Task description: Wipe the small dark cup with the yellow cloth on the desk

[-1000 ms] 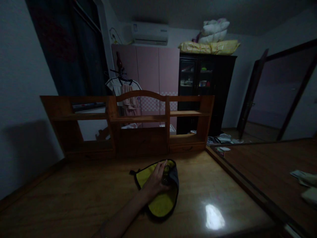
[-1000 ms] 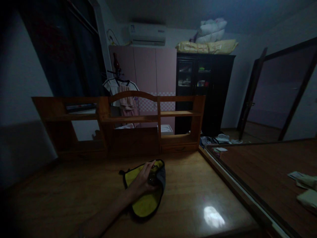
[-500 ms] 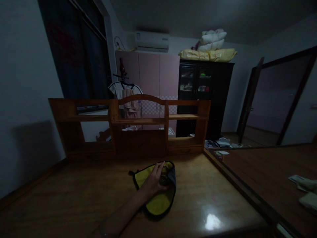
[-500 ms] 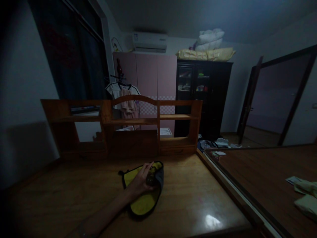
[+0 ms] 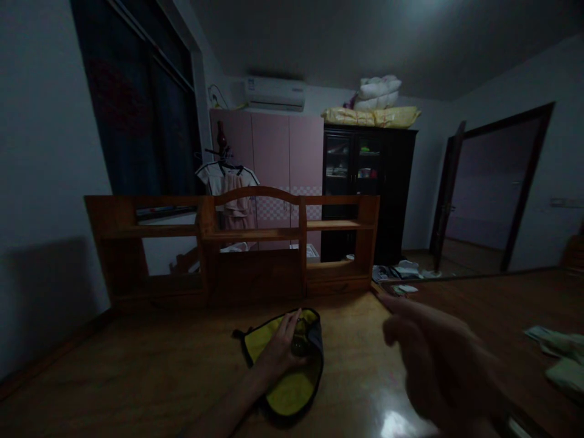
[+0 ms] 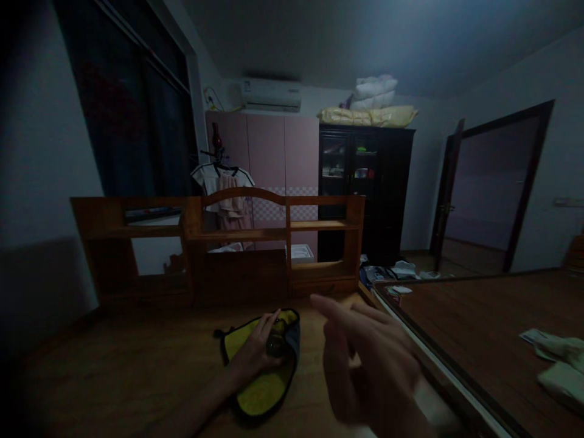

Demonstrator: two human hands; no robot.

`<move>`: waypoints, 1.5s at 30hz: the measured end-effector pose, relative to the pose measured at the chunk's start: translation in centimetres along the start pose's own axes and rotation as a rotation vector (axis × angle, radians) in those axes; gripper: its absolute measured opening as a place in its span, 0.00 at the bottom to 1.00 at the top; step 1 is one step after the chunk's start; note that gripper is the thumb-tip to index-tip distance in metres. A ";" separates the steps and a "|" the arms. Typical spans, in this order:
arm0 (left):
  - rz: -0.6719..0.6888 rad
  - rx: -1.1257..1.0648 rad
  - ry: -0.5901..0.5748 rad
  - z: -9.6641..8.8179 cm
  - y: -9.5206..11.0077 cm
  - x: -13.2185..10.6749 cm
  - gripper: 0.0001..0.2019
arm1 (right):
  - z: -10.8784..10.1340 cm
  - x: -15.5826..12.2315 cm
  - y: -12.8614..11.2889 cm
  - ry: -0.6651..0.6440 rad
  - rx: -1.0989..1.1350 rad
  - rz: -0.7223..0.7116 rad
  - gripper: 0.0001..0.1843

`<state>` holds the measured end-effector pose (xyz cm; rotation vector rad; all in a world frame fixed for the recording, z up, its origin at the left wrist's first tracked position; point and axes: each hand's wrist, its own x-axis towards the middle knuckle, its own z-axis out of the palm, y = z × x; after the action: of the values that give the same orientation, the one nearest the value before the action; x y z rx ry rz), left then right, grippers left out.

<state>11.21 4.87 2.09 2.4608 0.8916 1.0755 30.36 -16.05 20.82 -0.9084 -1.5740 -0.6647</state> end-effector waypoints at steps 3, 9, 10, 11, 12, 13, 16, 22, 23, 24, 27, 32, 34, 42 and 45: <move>-0.015 -0.020 -0.011 0.0 -0.3 0.1 0.53 | 6.3 -0.3 4.9 -0.216 -0.074 -0.008 0.13; -0.014 -0.031 -0.004 0.8 -1.3 0.4 0.54 | 17.0 -7.3 12.3 -0.772 -0.238 0.253 0.30; -0.020 -0.024 -0.001 1.1 -1.6 0.5 0.54 | 17.8 -8.4 12.6 -0.821 -0.213 0.276 0.29; -0.027 -0.015 -0.014 1.3 -1.9 0.5 0.55 | 18.4 -9.4 12.8 -0.831 -0.194 0.319 0.29; -0.031 -0.008 -0.028 1.6 -2.2 0.4 0.56 | 18.8 -10.1 12.8 -0.839 -0.162 0.375 0.30; -0.038 0.001 -0.038 1.8 -2.5 0.4 0.57 | 19.1 -10.7 12.9 -0.850 -0.132 0.438 0.33; -0.074 0.002 -0.088 1.9 -3.0 0.3 0.59 | 19.5 -11.7 13.0 -0.848 -0.079 0.562 0.34; -0.125 -0.024 -0.144 1.4 -3.0 0.4 0.61 | 20.1 -12.0 12.8 -0.820 0.022 0.738 0.31; -0.129 -0.030 -0.147 1.4 -3.0 0.4 0.61 | 20.0 -12.0 12.6 -0.816 0.045 0.743 0.30; -0.131 -0.037 -0.146 1.4 -3.0 0.4 0.62 | 19.9 -11.9 12.4 -0.814 0.071 0.742 0.28; -0.137 -0.064 -0.132 1.3 -2.8 0.4 0.63 | 19.4 -11.7 11.9 -0.826 0.177 0.710 0.24; -0.121 -0.114 -0.101 0.5 -1.9 0.6 0.60 | 19.1 -11.7 11.9 -0.841 0.313 0.653 0.17; -0.120 -0.123 -0.108 0.1 -1.4 0.7 0.61 | 19.2 -11.7 11.9 -0.860 0.319 0.642 0.16; -0.065 -0.130 -0.111 -0.8 -0.8 1.1 0.63 | 19.5 -11.4 12.1 -0.975 0.243 0.595 0.16; -0.024 -0.118 -0.120 -0.9 -1.0 1.2 0.64 | 19.4 -11.4 12.1 -1.038 0.191 0.588 0.19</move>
<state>10.77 6.40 2.82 2.3828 0.7960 0.9334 30.68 4.17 5.12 -1.6046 -2.0299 0.4702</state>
